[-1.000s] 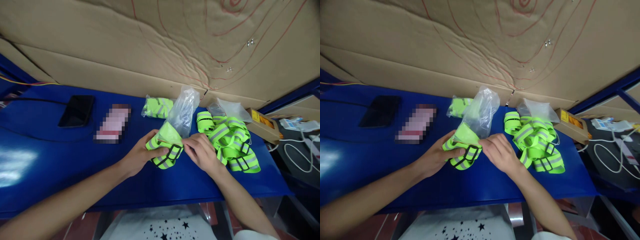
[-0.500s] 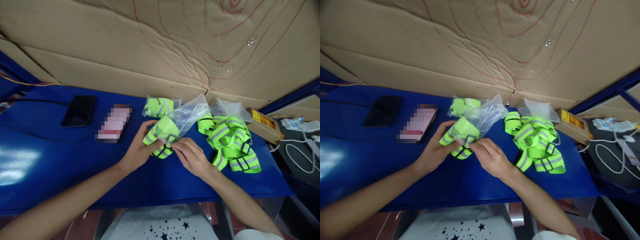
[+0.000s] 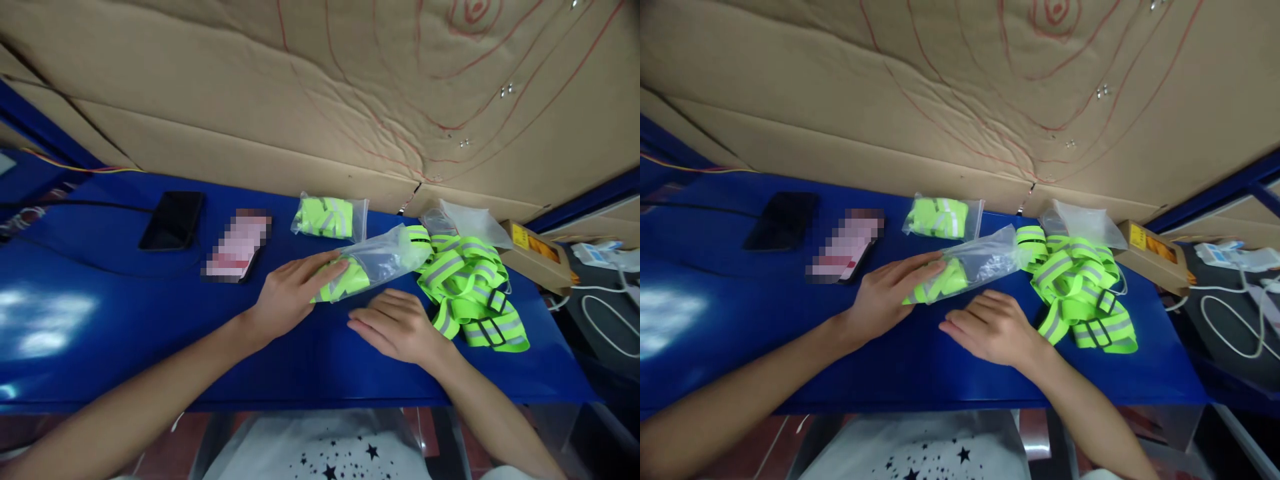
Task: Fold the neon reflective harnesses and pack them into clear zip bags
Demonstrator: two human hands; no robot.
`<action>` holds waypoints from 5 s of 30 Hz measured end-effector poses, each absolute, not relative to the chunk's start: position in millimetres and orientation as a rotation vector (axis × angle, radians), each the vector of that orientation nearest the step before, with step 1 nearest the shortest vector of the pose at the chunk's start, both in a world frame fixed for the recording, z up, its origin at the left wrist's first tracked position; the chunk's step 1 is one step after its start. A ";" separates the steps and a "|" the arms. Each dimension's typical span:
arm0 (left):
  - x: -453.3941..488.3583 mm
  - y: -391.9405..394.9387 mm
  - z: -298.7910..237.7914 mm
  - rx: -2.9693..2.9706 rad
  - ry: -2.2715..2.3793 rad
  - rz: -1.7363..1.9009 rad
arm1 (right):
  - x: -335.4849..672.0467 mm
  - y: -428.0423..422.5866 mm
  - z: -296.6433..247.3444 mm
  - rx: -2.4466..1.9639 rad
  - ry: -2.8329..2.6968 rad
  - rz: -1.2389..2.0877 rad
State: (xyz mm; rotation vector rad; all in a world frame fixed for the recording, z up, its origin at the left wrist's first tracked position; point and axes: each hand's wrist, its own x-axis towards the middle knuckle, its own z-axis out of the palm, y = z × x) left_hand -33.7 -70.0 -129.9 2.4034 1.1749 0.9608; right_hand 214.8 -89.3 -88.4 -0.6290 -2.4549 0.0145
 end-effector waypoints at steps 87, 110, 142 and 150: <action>8.9 -86.6 -132.8 0.928 0.864 1.138 | 183.7 -85.3 -120.9 -1.017 -1.621 1.281; 8.7 -87.6 -129.4 1.247 0.866 1.052 | 193.0 -79.3 -120.0 -1.165 -1.776 0.995; 139.7 93.5 -3.1 1.734 0.792 0.853 | 231.4 -74.4 -82.0 -0.758 -2.409 1.413; 176.4 79.6 -10.4 2.437 1.049 0.922 | 236.1 -71.7 -84.5 -0.802 -2.431 1.350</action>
